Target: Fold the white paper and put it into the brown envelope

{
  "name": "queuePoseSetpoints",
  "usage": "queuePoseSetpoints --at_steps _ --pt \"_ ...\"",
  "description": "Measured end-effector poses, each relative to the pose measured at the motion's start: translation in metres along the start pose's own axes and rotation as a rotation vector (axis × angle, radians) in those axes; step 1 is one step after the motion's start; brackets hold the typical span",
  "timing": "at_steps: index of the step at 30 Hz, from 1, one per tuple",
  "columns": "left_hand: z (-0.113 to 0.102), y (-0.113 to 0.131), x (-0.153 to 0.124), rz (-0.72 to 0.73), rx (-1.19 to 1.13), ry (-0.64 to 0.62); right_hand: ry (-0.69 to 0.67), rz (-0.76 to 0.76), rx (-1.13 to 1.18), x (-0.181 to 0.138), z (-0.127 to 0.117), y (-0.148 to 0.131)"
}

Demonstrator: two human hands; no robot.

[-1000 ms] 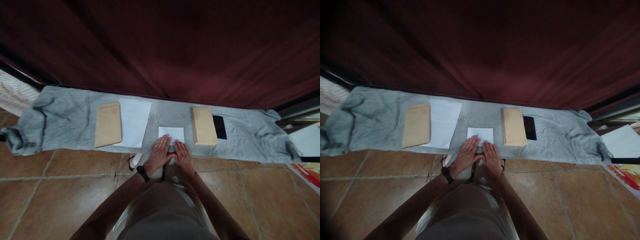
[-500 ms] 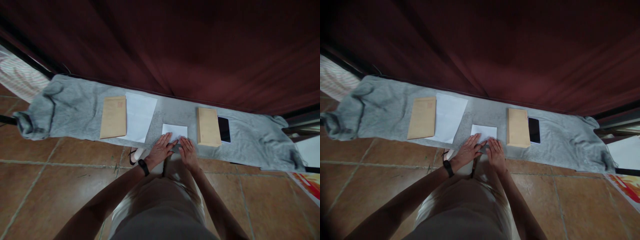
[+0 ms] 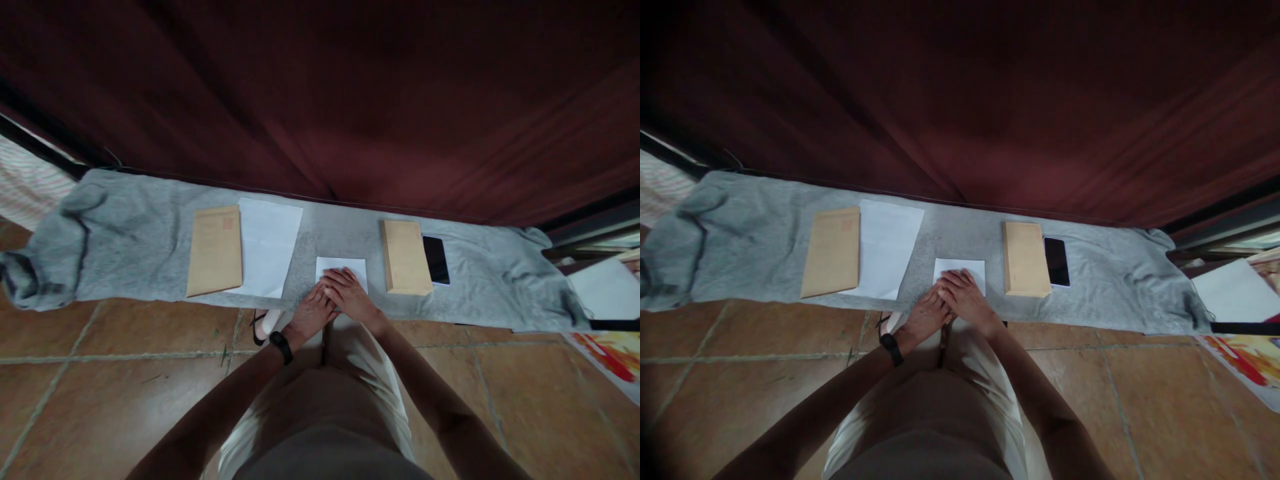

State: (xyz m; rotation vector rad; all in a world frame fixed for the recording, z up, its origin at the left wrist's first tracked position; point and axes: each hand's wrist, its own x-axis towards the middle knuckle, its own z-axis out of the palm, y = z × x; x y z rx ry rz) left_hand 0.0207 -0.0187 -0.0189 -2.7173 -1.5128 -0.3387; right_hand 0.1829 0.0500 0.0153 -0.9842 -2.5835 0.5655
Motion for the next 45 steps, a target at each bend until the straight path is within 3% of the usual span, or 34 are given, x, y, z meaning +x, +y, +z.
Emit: queuePoseSetpoints --at_steps 11,21,28,45 --pt "-0.002 -0.002 0.0 -0.01 0.002 0.015 -0.021 -0.003 -0.071 0.025 0.005 0.003" --pt "-0.011 -0.001 0.004 -0.018 -0.032 -0.021 0.048 0.079 -0.075 0.036 0.014 0.012" --pt "-0.011 0.0 0.004 -0.026 -0.032 -0.018 0.125 0.129 -0.068 0.007 0.01 0.007" --pt "-0.017 0.001 0.003 -0.069 -0.014 0.007 0.299 0.409 -0.227 -0.049 0.012 0.021"
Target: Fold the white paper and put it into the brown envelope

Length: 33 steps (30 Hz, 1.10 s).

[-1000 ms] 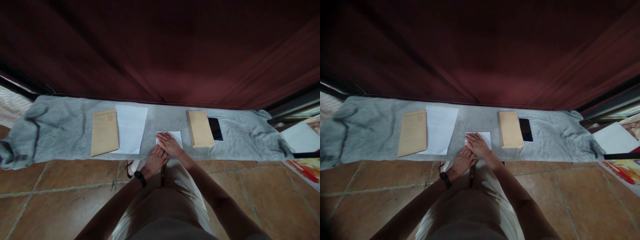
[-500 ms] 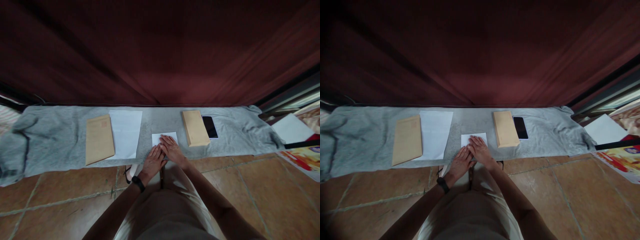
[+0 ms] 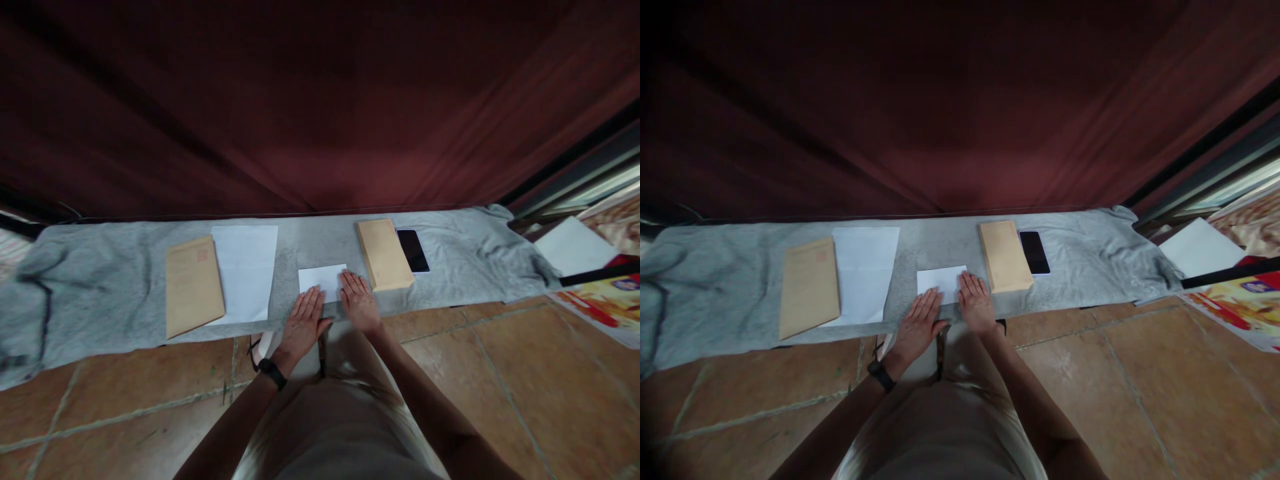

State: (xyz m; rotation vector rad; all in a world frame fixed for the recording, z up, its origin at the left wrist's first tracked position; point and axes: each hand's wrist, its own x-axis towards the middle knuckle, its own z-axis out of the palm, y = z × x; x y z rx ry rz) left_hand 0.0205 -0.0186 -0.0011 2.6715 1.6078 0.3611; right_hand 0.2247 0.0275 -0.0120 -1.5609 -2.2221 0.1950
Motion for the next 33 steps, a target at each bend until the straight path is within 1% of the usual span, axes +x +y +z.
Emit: queuePoseSetpoints --at_steps 3,8,11,13,15,18,21,24,27,33 --pt "0.0 -0.003 -0.005 -0.042 0.001 0.017 0.024 0.027 0.0 -0.007 -0.001 0.003" --pt "-0.004 -0.015 -0.017 -0.123 0.0 0.057 0.068 0.068 0.013 -0.014 0.001 0.006" --pt "-0.01 -0.016 -0.015 -0.155 -0.002 0.067 0.075 0.073 0.018 -0.016 0.002 0.006" --pt "-0.013 -0.01 -0.005 -0.144 -0.021 0.066 0.078 0.079 0.017 -0.016 0.003 0.006" --pt "-0.013 0.001 0.012 -0.107 -0.06 0.065 0.078 0.089 0.011 -0.016 0.003 0.005" --pt "-0.003 0.019 0.043 -0.014 -0.132 0.049 0.053 0.089 -0.005 -0.016 0.002 0.005" --pt "0.011 0.03 0.068 0.026 -0.155 0.014 0.051 0.076 -0.009 -0.017 0.003 0.006" --pt "0.021 0.03 0.08 0.017 -0.141 -0.01 0.101 0.074 -0.002 -0.016 0.007 0.007" --pt "0.024 0.022 0.085 0.004 -0.117 -0.018 0.132 0.087 -0.009 -0.015 0.01 0.007" --pt "0.023 0.012 0.092 0.007 -0.092 -0.005 0.104 0.074 -0.008 -0.015 0.007 0.007"
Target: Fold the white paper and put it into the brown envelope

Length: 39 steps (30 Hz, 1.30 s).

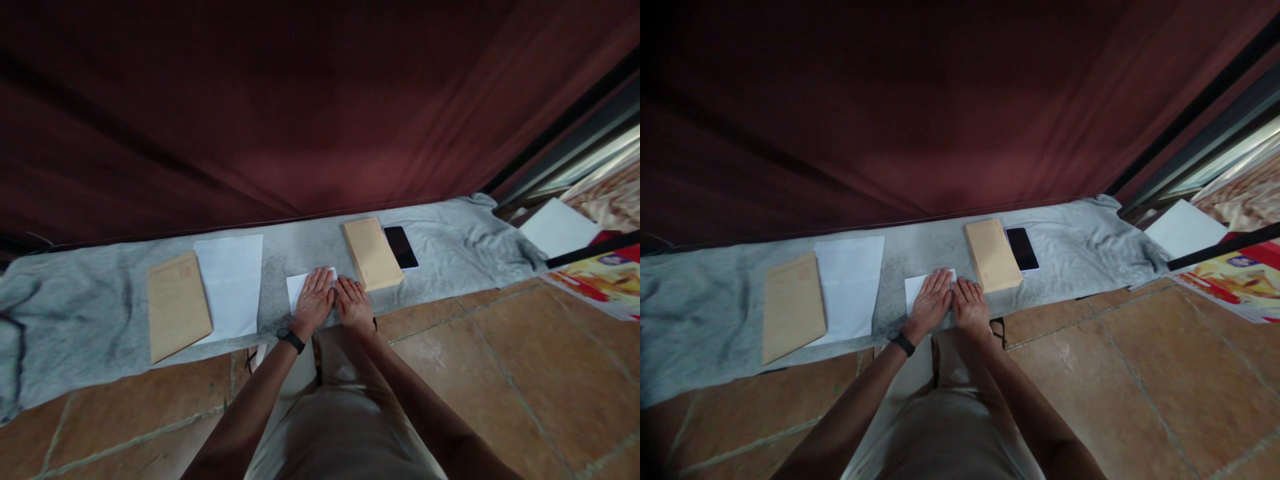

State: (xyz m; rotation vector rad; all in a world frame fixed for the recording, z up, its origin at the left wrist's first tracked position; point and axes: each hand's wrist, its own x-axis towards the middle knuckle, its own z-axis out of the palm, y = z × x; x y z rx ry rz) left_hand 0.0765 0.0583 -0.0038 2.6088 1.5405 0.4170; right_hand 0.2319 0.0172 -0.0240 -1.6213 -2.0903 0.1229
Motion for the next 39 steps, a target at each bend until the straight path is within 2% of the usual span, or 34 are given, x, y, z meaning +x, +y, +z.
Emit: queuePoseSetpoints --at_steps 6,16,22,25,28,33,39 --pt "-0.005 -0.002 -0.006 -0.03 0.01 0.009 -0.005 -0.009 0.008 -0.001 -0.002 0.0" --pt "-0.014 -0.028 -0.046 -0.181 0.065 0.052 -0.055 0.014 -0.015 0.0 -0.004 -0.001" --pt "-0.016 -0.028 -0.047 -0.193 0.063 0.063 0.0 0.035 0.019 0.005 -0.003 -0.006" --pt "-0.016 -0.028 -0.047 -0.196 0.064 0.064 0.004 -0.034 0.059 0.015 -0.001 -0.016" --pt "-0.016 -0.028 -0.047 -0.195 0.07 0.057 -0.046 -0.083 0.084 0.026 0.003 -0.027" --pt "-0.015 -0.028 -0.048 -0.192 0.055 0.053 -0.06 -0.02 0.028 0.028 0.008 -0.034" --pt "-0.012 -0.03 -0.062 -0.302 0.087 0.123 0.004 0.021 -0.084 0.017 0.01 -0.034"
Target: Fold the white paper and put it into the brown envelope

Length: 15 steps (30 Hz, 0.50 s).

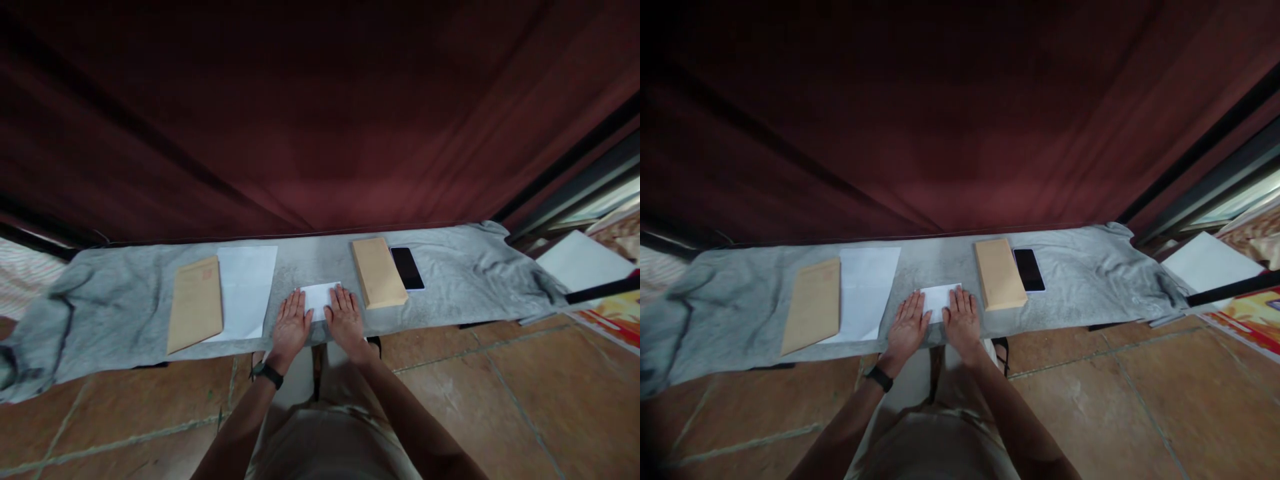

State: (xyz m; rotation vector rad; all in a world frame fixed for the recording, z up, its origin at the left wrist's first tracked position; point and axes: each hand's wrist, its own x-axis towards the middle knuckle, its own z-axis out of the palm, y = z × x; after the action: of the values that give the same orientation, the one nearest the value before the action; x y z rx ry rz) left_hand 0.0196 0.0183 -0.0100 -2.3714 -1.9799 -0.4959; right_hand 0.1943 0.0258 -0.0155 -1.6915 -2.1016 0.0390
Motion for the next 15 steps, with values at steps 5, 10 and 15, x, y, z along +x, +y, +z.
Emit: queuePoseSetpoints --at_steps 5,10,15 --pt "-0.004 -0.007 -0.006 -0.008 -0.003 -0.019 0.011 -0.01 -0.059 -0.002 0.004 0.0" --pt "-0.005 0.012 0.0 -0.032 -0.013 -0.016 0.031 -0.047 -0.072 -0.002 0.008 0.005" --pt "0.0 0.041 0.007 0.086 -0.063 -0.092 0.03 -0.067 -0.072 0.005 0.006 0.011"
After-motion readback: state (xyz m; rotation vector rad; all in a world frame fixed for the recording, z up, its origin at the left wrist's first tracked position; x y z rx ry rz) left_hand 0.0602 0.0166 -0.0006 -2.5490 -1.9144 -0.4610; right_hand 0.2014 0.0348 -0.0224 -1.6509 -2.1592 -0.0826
